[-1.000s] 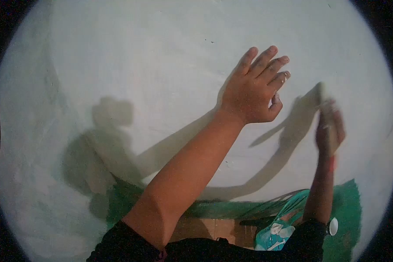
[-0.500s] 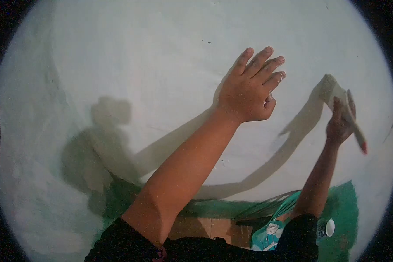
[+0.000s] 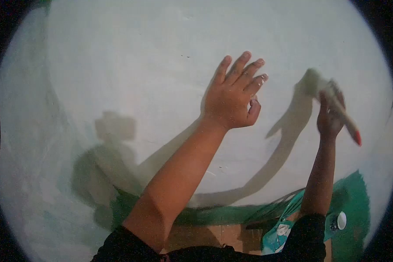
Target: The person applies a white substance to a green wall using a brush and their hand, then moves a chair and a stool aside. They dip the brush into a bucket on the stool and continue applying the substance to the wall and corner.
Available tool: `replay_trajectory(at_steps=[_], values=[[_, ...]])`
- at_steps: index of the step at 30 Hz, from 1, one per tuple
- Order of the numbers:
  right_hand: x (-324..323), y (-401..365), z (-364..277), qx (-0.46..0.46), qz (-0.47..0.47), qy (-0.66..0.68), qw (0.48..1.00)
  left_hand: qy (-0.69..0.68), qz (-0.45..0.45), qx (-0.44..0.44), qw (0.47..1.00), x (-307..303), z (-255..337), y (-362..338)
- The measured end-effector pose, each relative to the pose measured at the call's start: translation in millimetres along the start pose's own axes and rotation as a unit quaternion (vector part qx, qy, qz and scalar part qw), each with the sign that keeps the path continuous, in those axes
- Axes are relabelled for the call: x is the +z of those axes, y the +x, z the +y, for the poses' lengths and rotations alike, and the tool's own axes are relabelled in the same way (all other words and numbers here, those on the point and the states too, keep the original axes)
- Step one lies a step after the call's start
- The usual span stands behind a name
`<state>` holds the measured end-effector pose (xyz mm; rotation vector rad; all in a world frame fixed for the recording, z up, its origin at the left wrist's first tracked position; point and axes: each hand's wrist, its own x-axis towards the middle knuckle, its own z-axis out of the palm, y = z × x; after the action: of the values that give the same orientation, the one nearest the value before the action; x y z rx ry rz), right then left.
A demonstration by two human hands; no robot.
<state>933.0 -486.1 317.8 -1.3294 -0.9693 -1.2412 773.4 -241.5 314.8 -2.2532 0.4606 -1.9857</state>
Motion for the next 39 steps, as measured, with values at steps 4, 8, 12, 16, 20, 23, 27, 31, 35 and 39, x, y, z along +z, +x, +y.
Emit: replay_trajectory(at_steps=[4, 8, 12, 16, 20, 23, 27, 31, 35, 39], values=[[8.4, -2.3, -18.8, -0.126, 0.026, -0.074, 0.989, -0.001, -0.003, 0.003, 1.0, 0.9, 1.7, 0.6], [24.5, -88.7, -48.7, -0.183, -0.262, -0.141, 0.937, 0.025, -0.02, 0.008, 0.999, -7.1, 5.4, 1.3], [16.7, -80.0, -84.5, -0.143, -0.403, 0.013, 0.904, 0.074, -0.02, 0.023, 0.997, -2.2, 9.0, 5.8], [-6.1, -0.7, -42.1, -0.08, -0.164, -0.041, 0.982, 0.107, -0.051, 0.011, 0.993, -9.4, 12.0, 6.1], [-18.8, 45.8, -15.2, -0.079, 0.036, 0.039, 0.995, 0.136, -0.086, 0.004, 0.987, -12.9, 20.2, 10.7], [-18.6, 9.1, -17.5, -0.235, -0.049, -0.26, 0.935, 0.134, -0.075, 0.007, 0.988, -8.3, 22.0, 11.0], [7.9, -81.3, -46.0, -0.323, -0.302, -0.043, 0.896, 0.143, -0.091, -0.009, 0.985, -7.2, 21.8, 5.7], [6.5, -68.7, -50.9, -0.245, -0.381, 0.044, 0.89, 0.157, -0.11, -0.031, 0.981, -6.1, 26.0, 4.2], [-23.8, -8.3, 9.3, -0.028, -0.072, -0.005, 0.997, 0.173, -0.117, -0.035, 0.977, -3.5, 30.1, 3.7], [-56.6, 33.3, 24.6, 0.103, 0.127, 0.129, 0.978, 0.182, -0.111, -0.05, 0.976, 1.1, 39.4, 7.1]])
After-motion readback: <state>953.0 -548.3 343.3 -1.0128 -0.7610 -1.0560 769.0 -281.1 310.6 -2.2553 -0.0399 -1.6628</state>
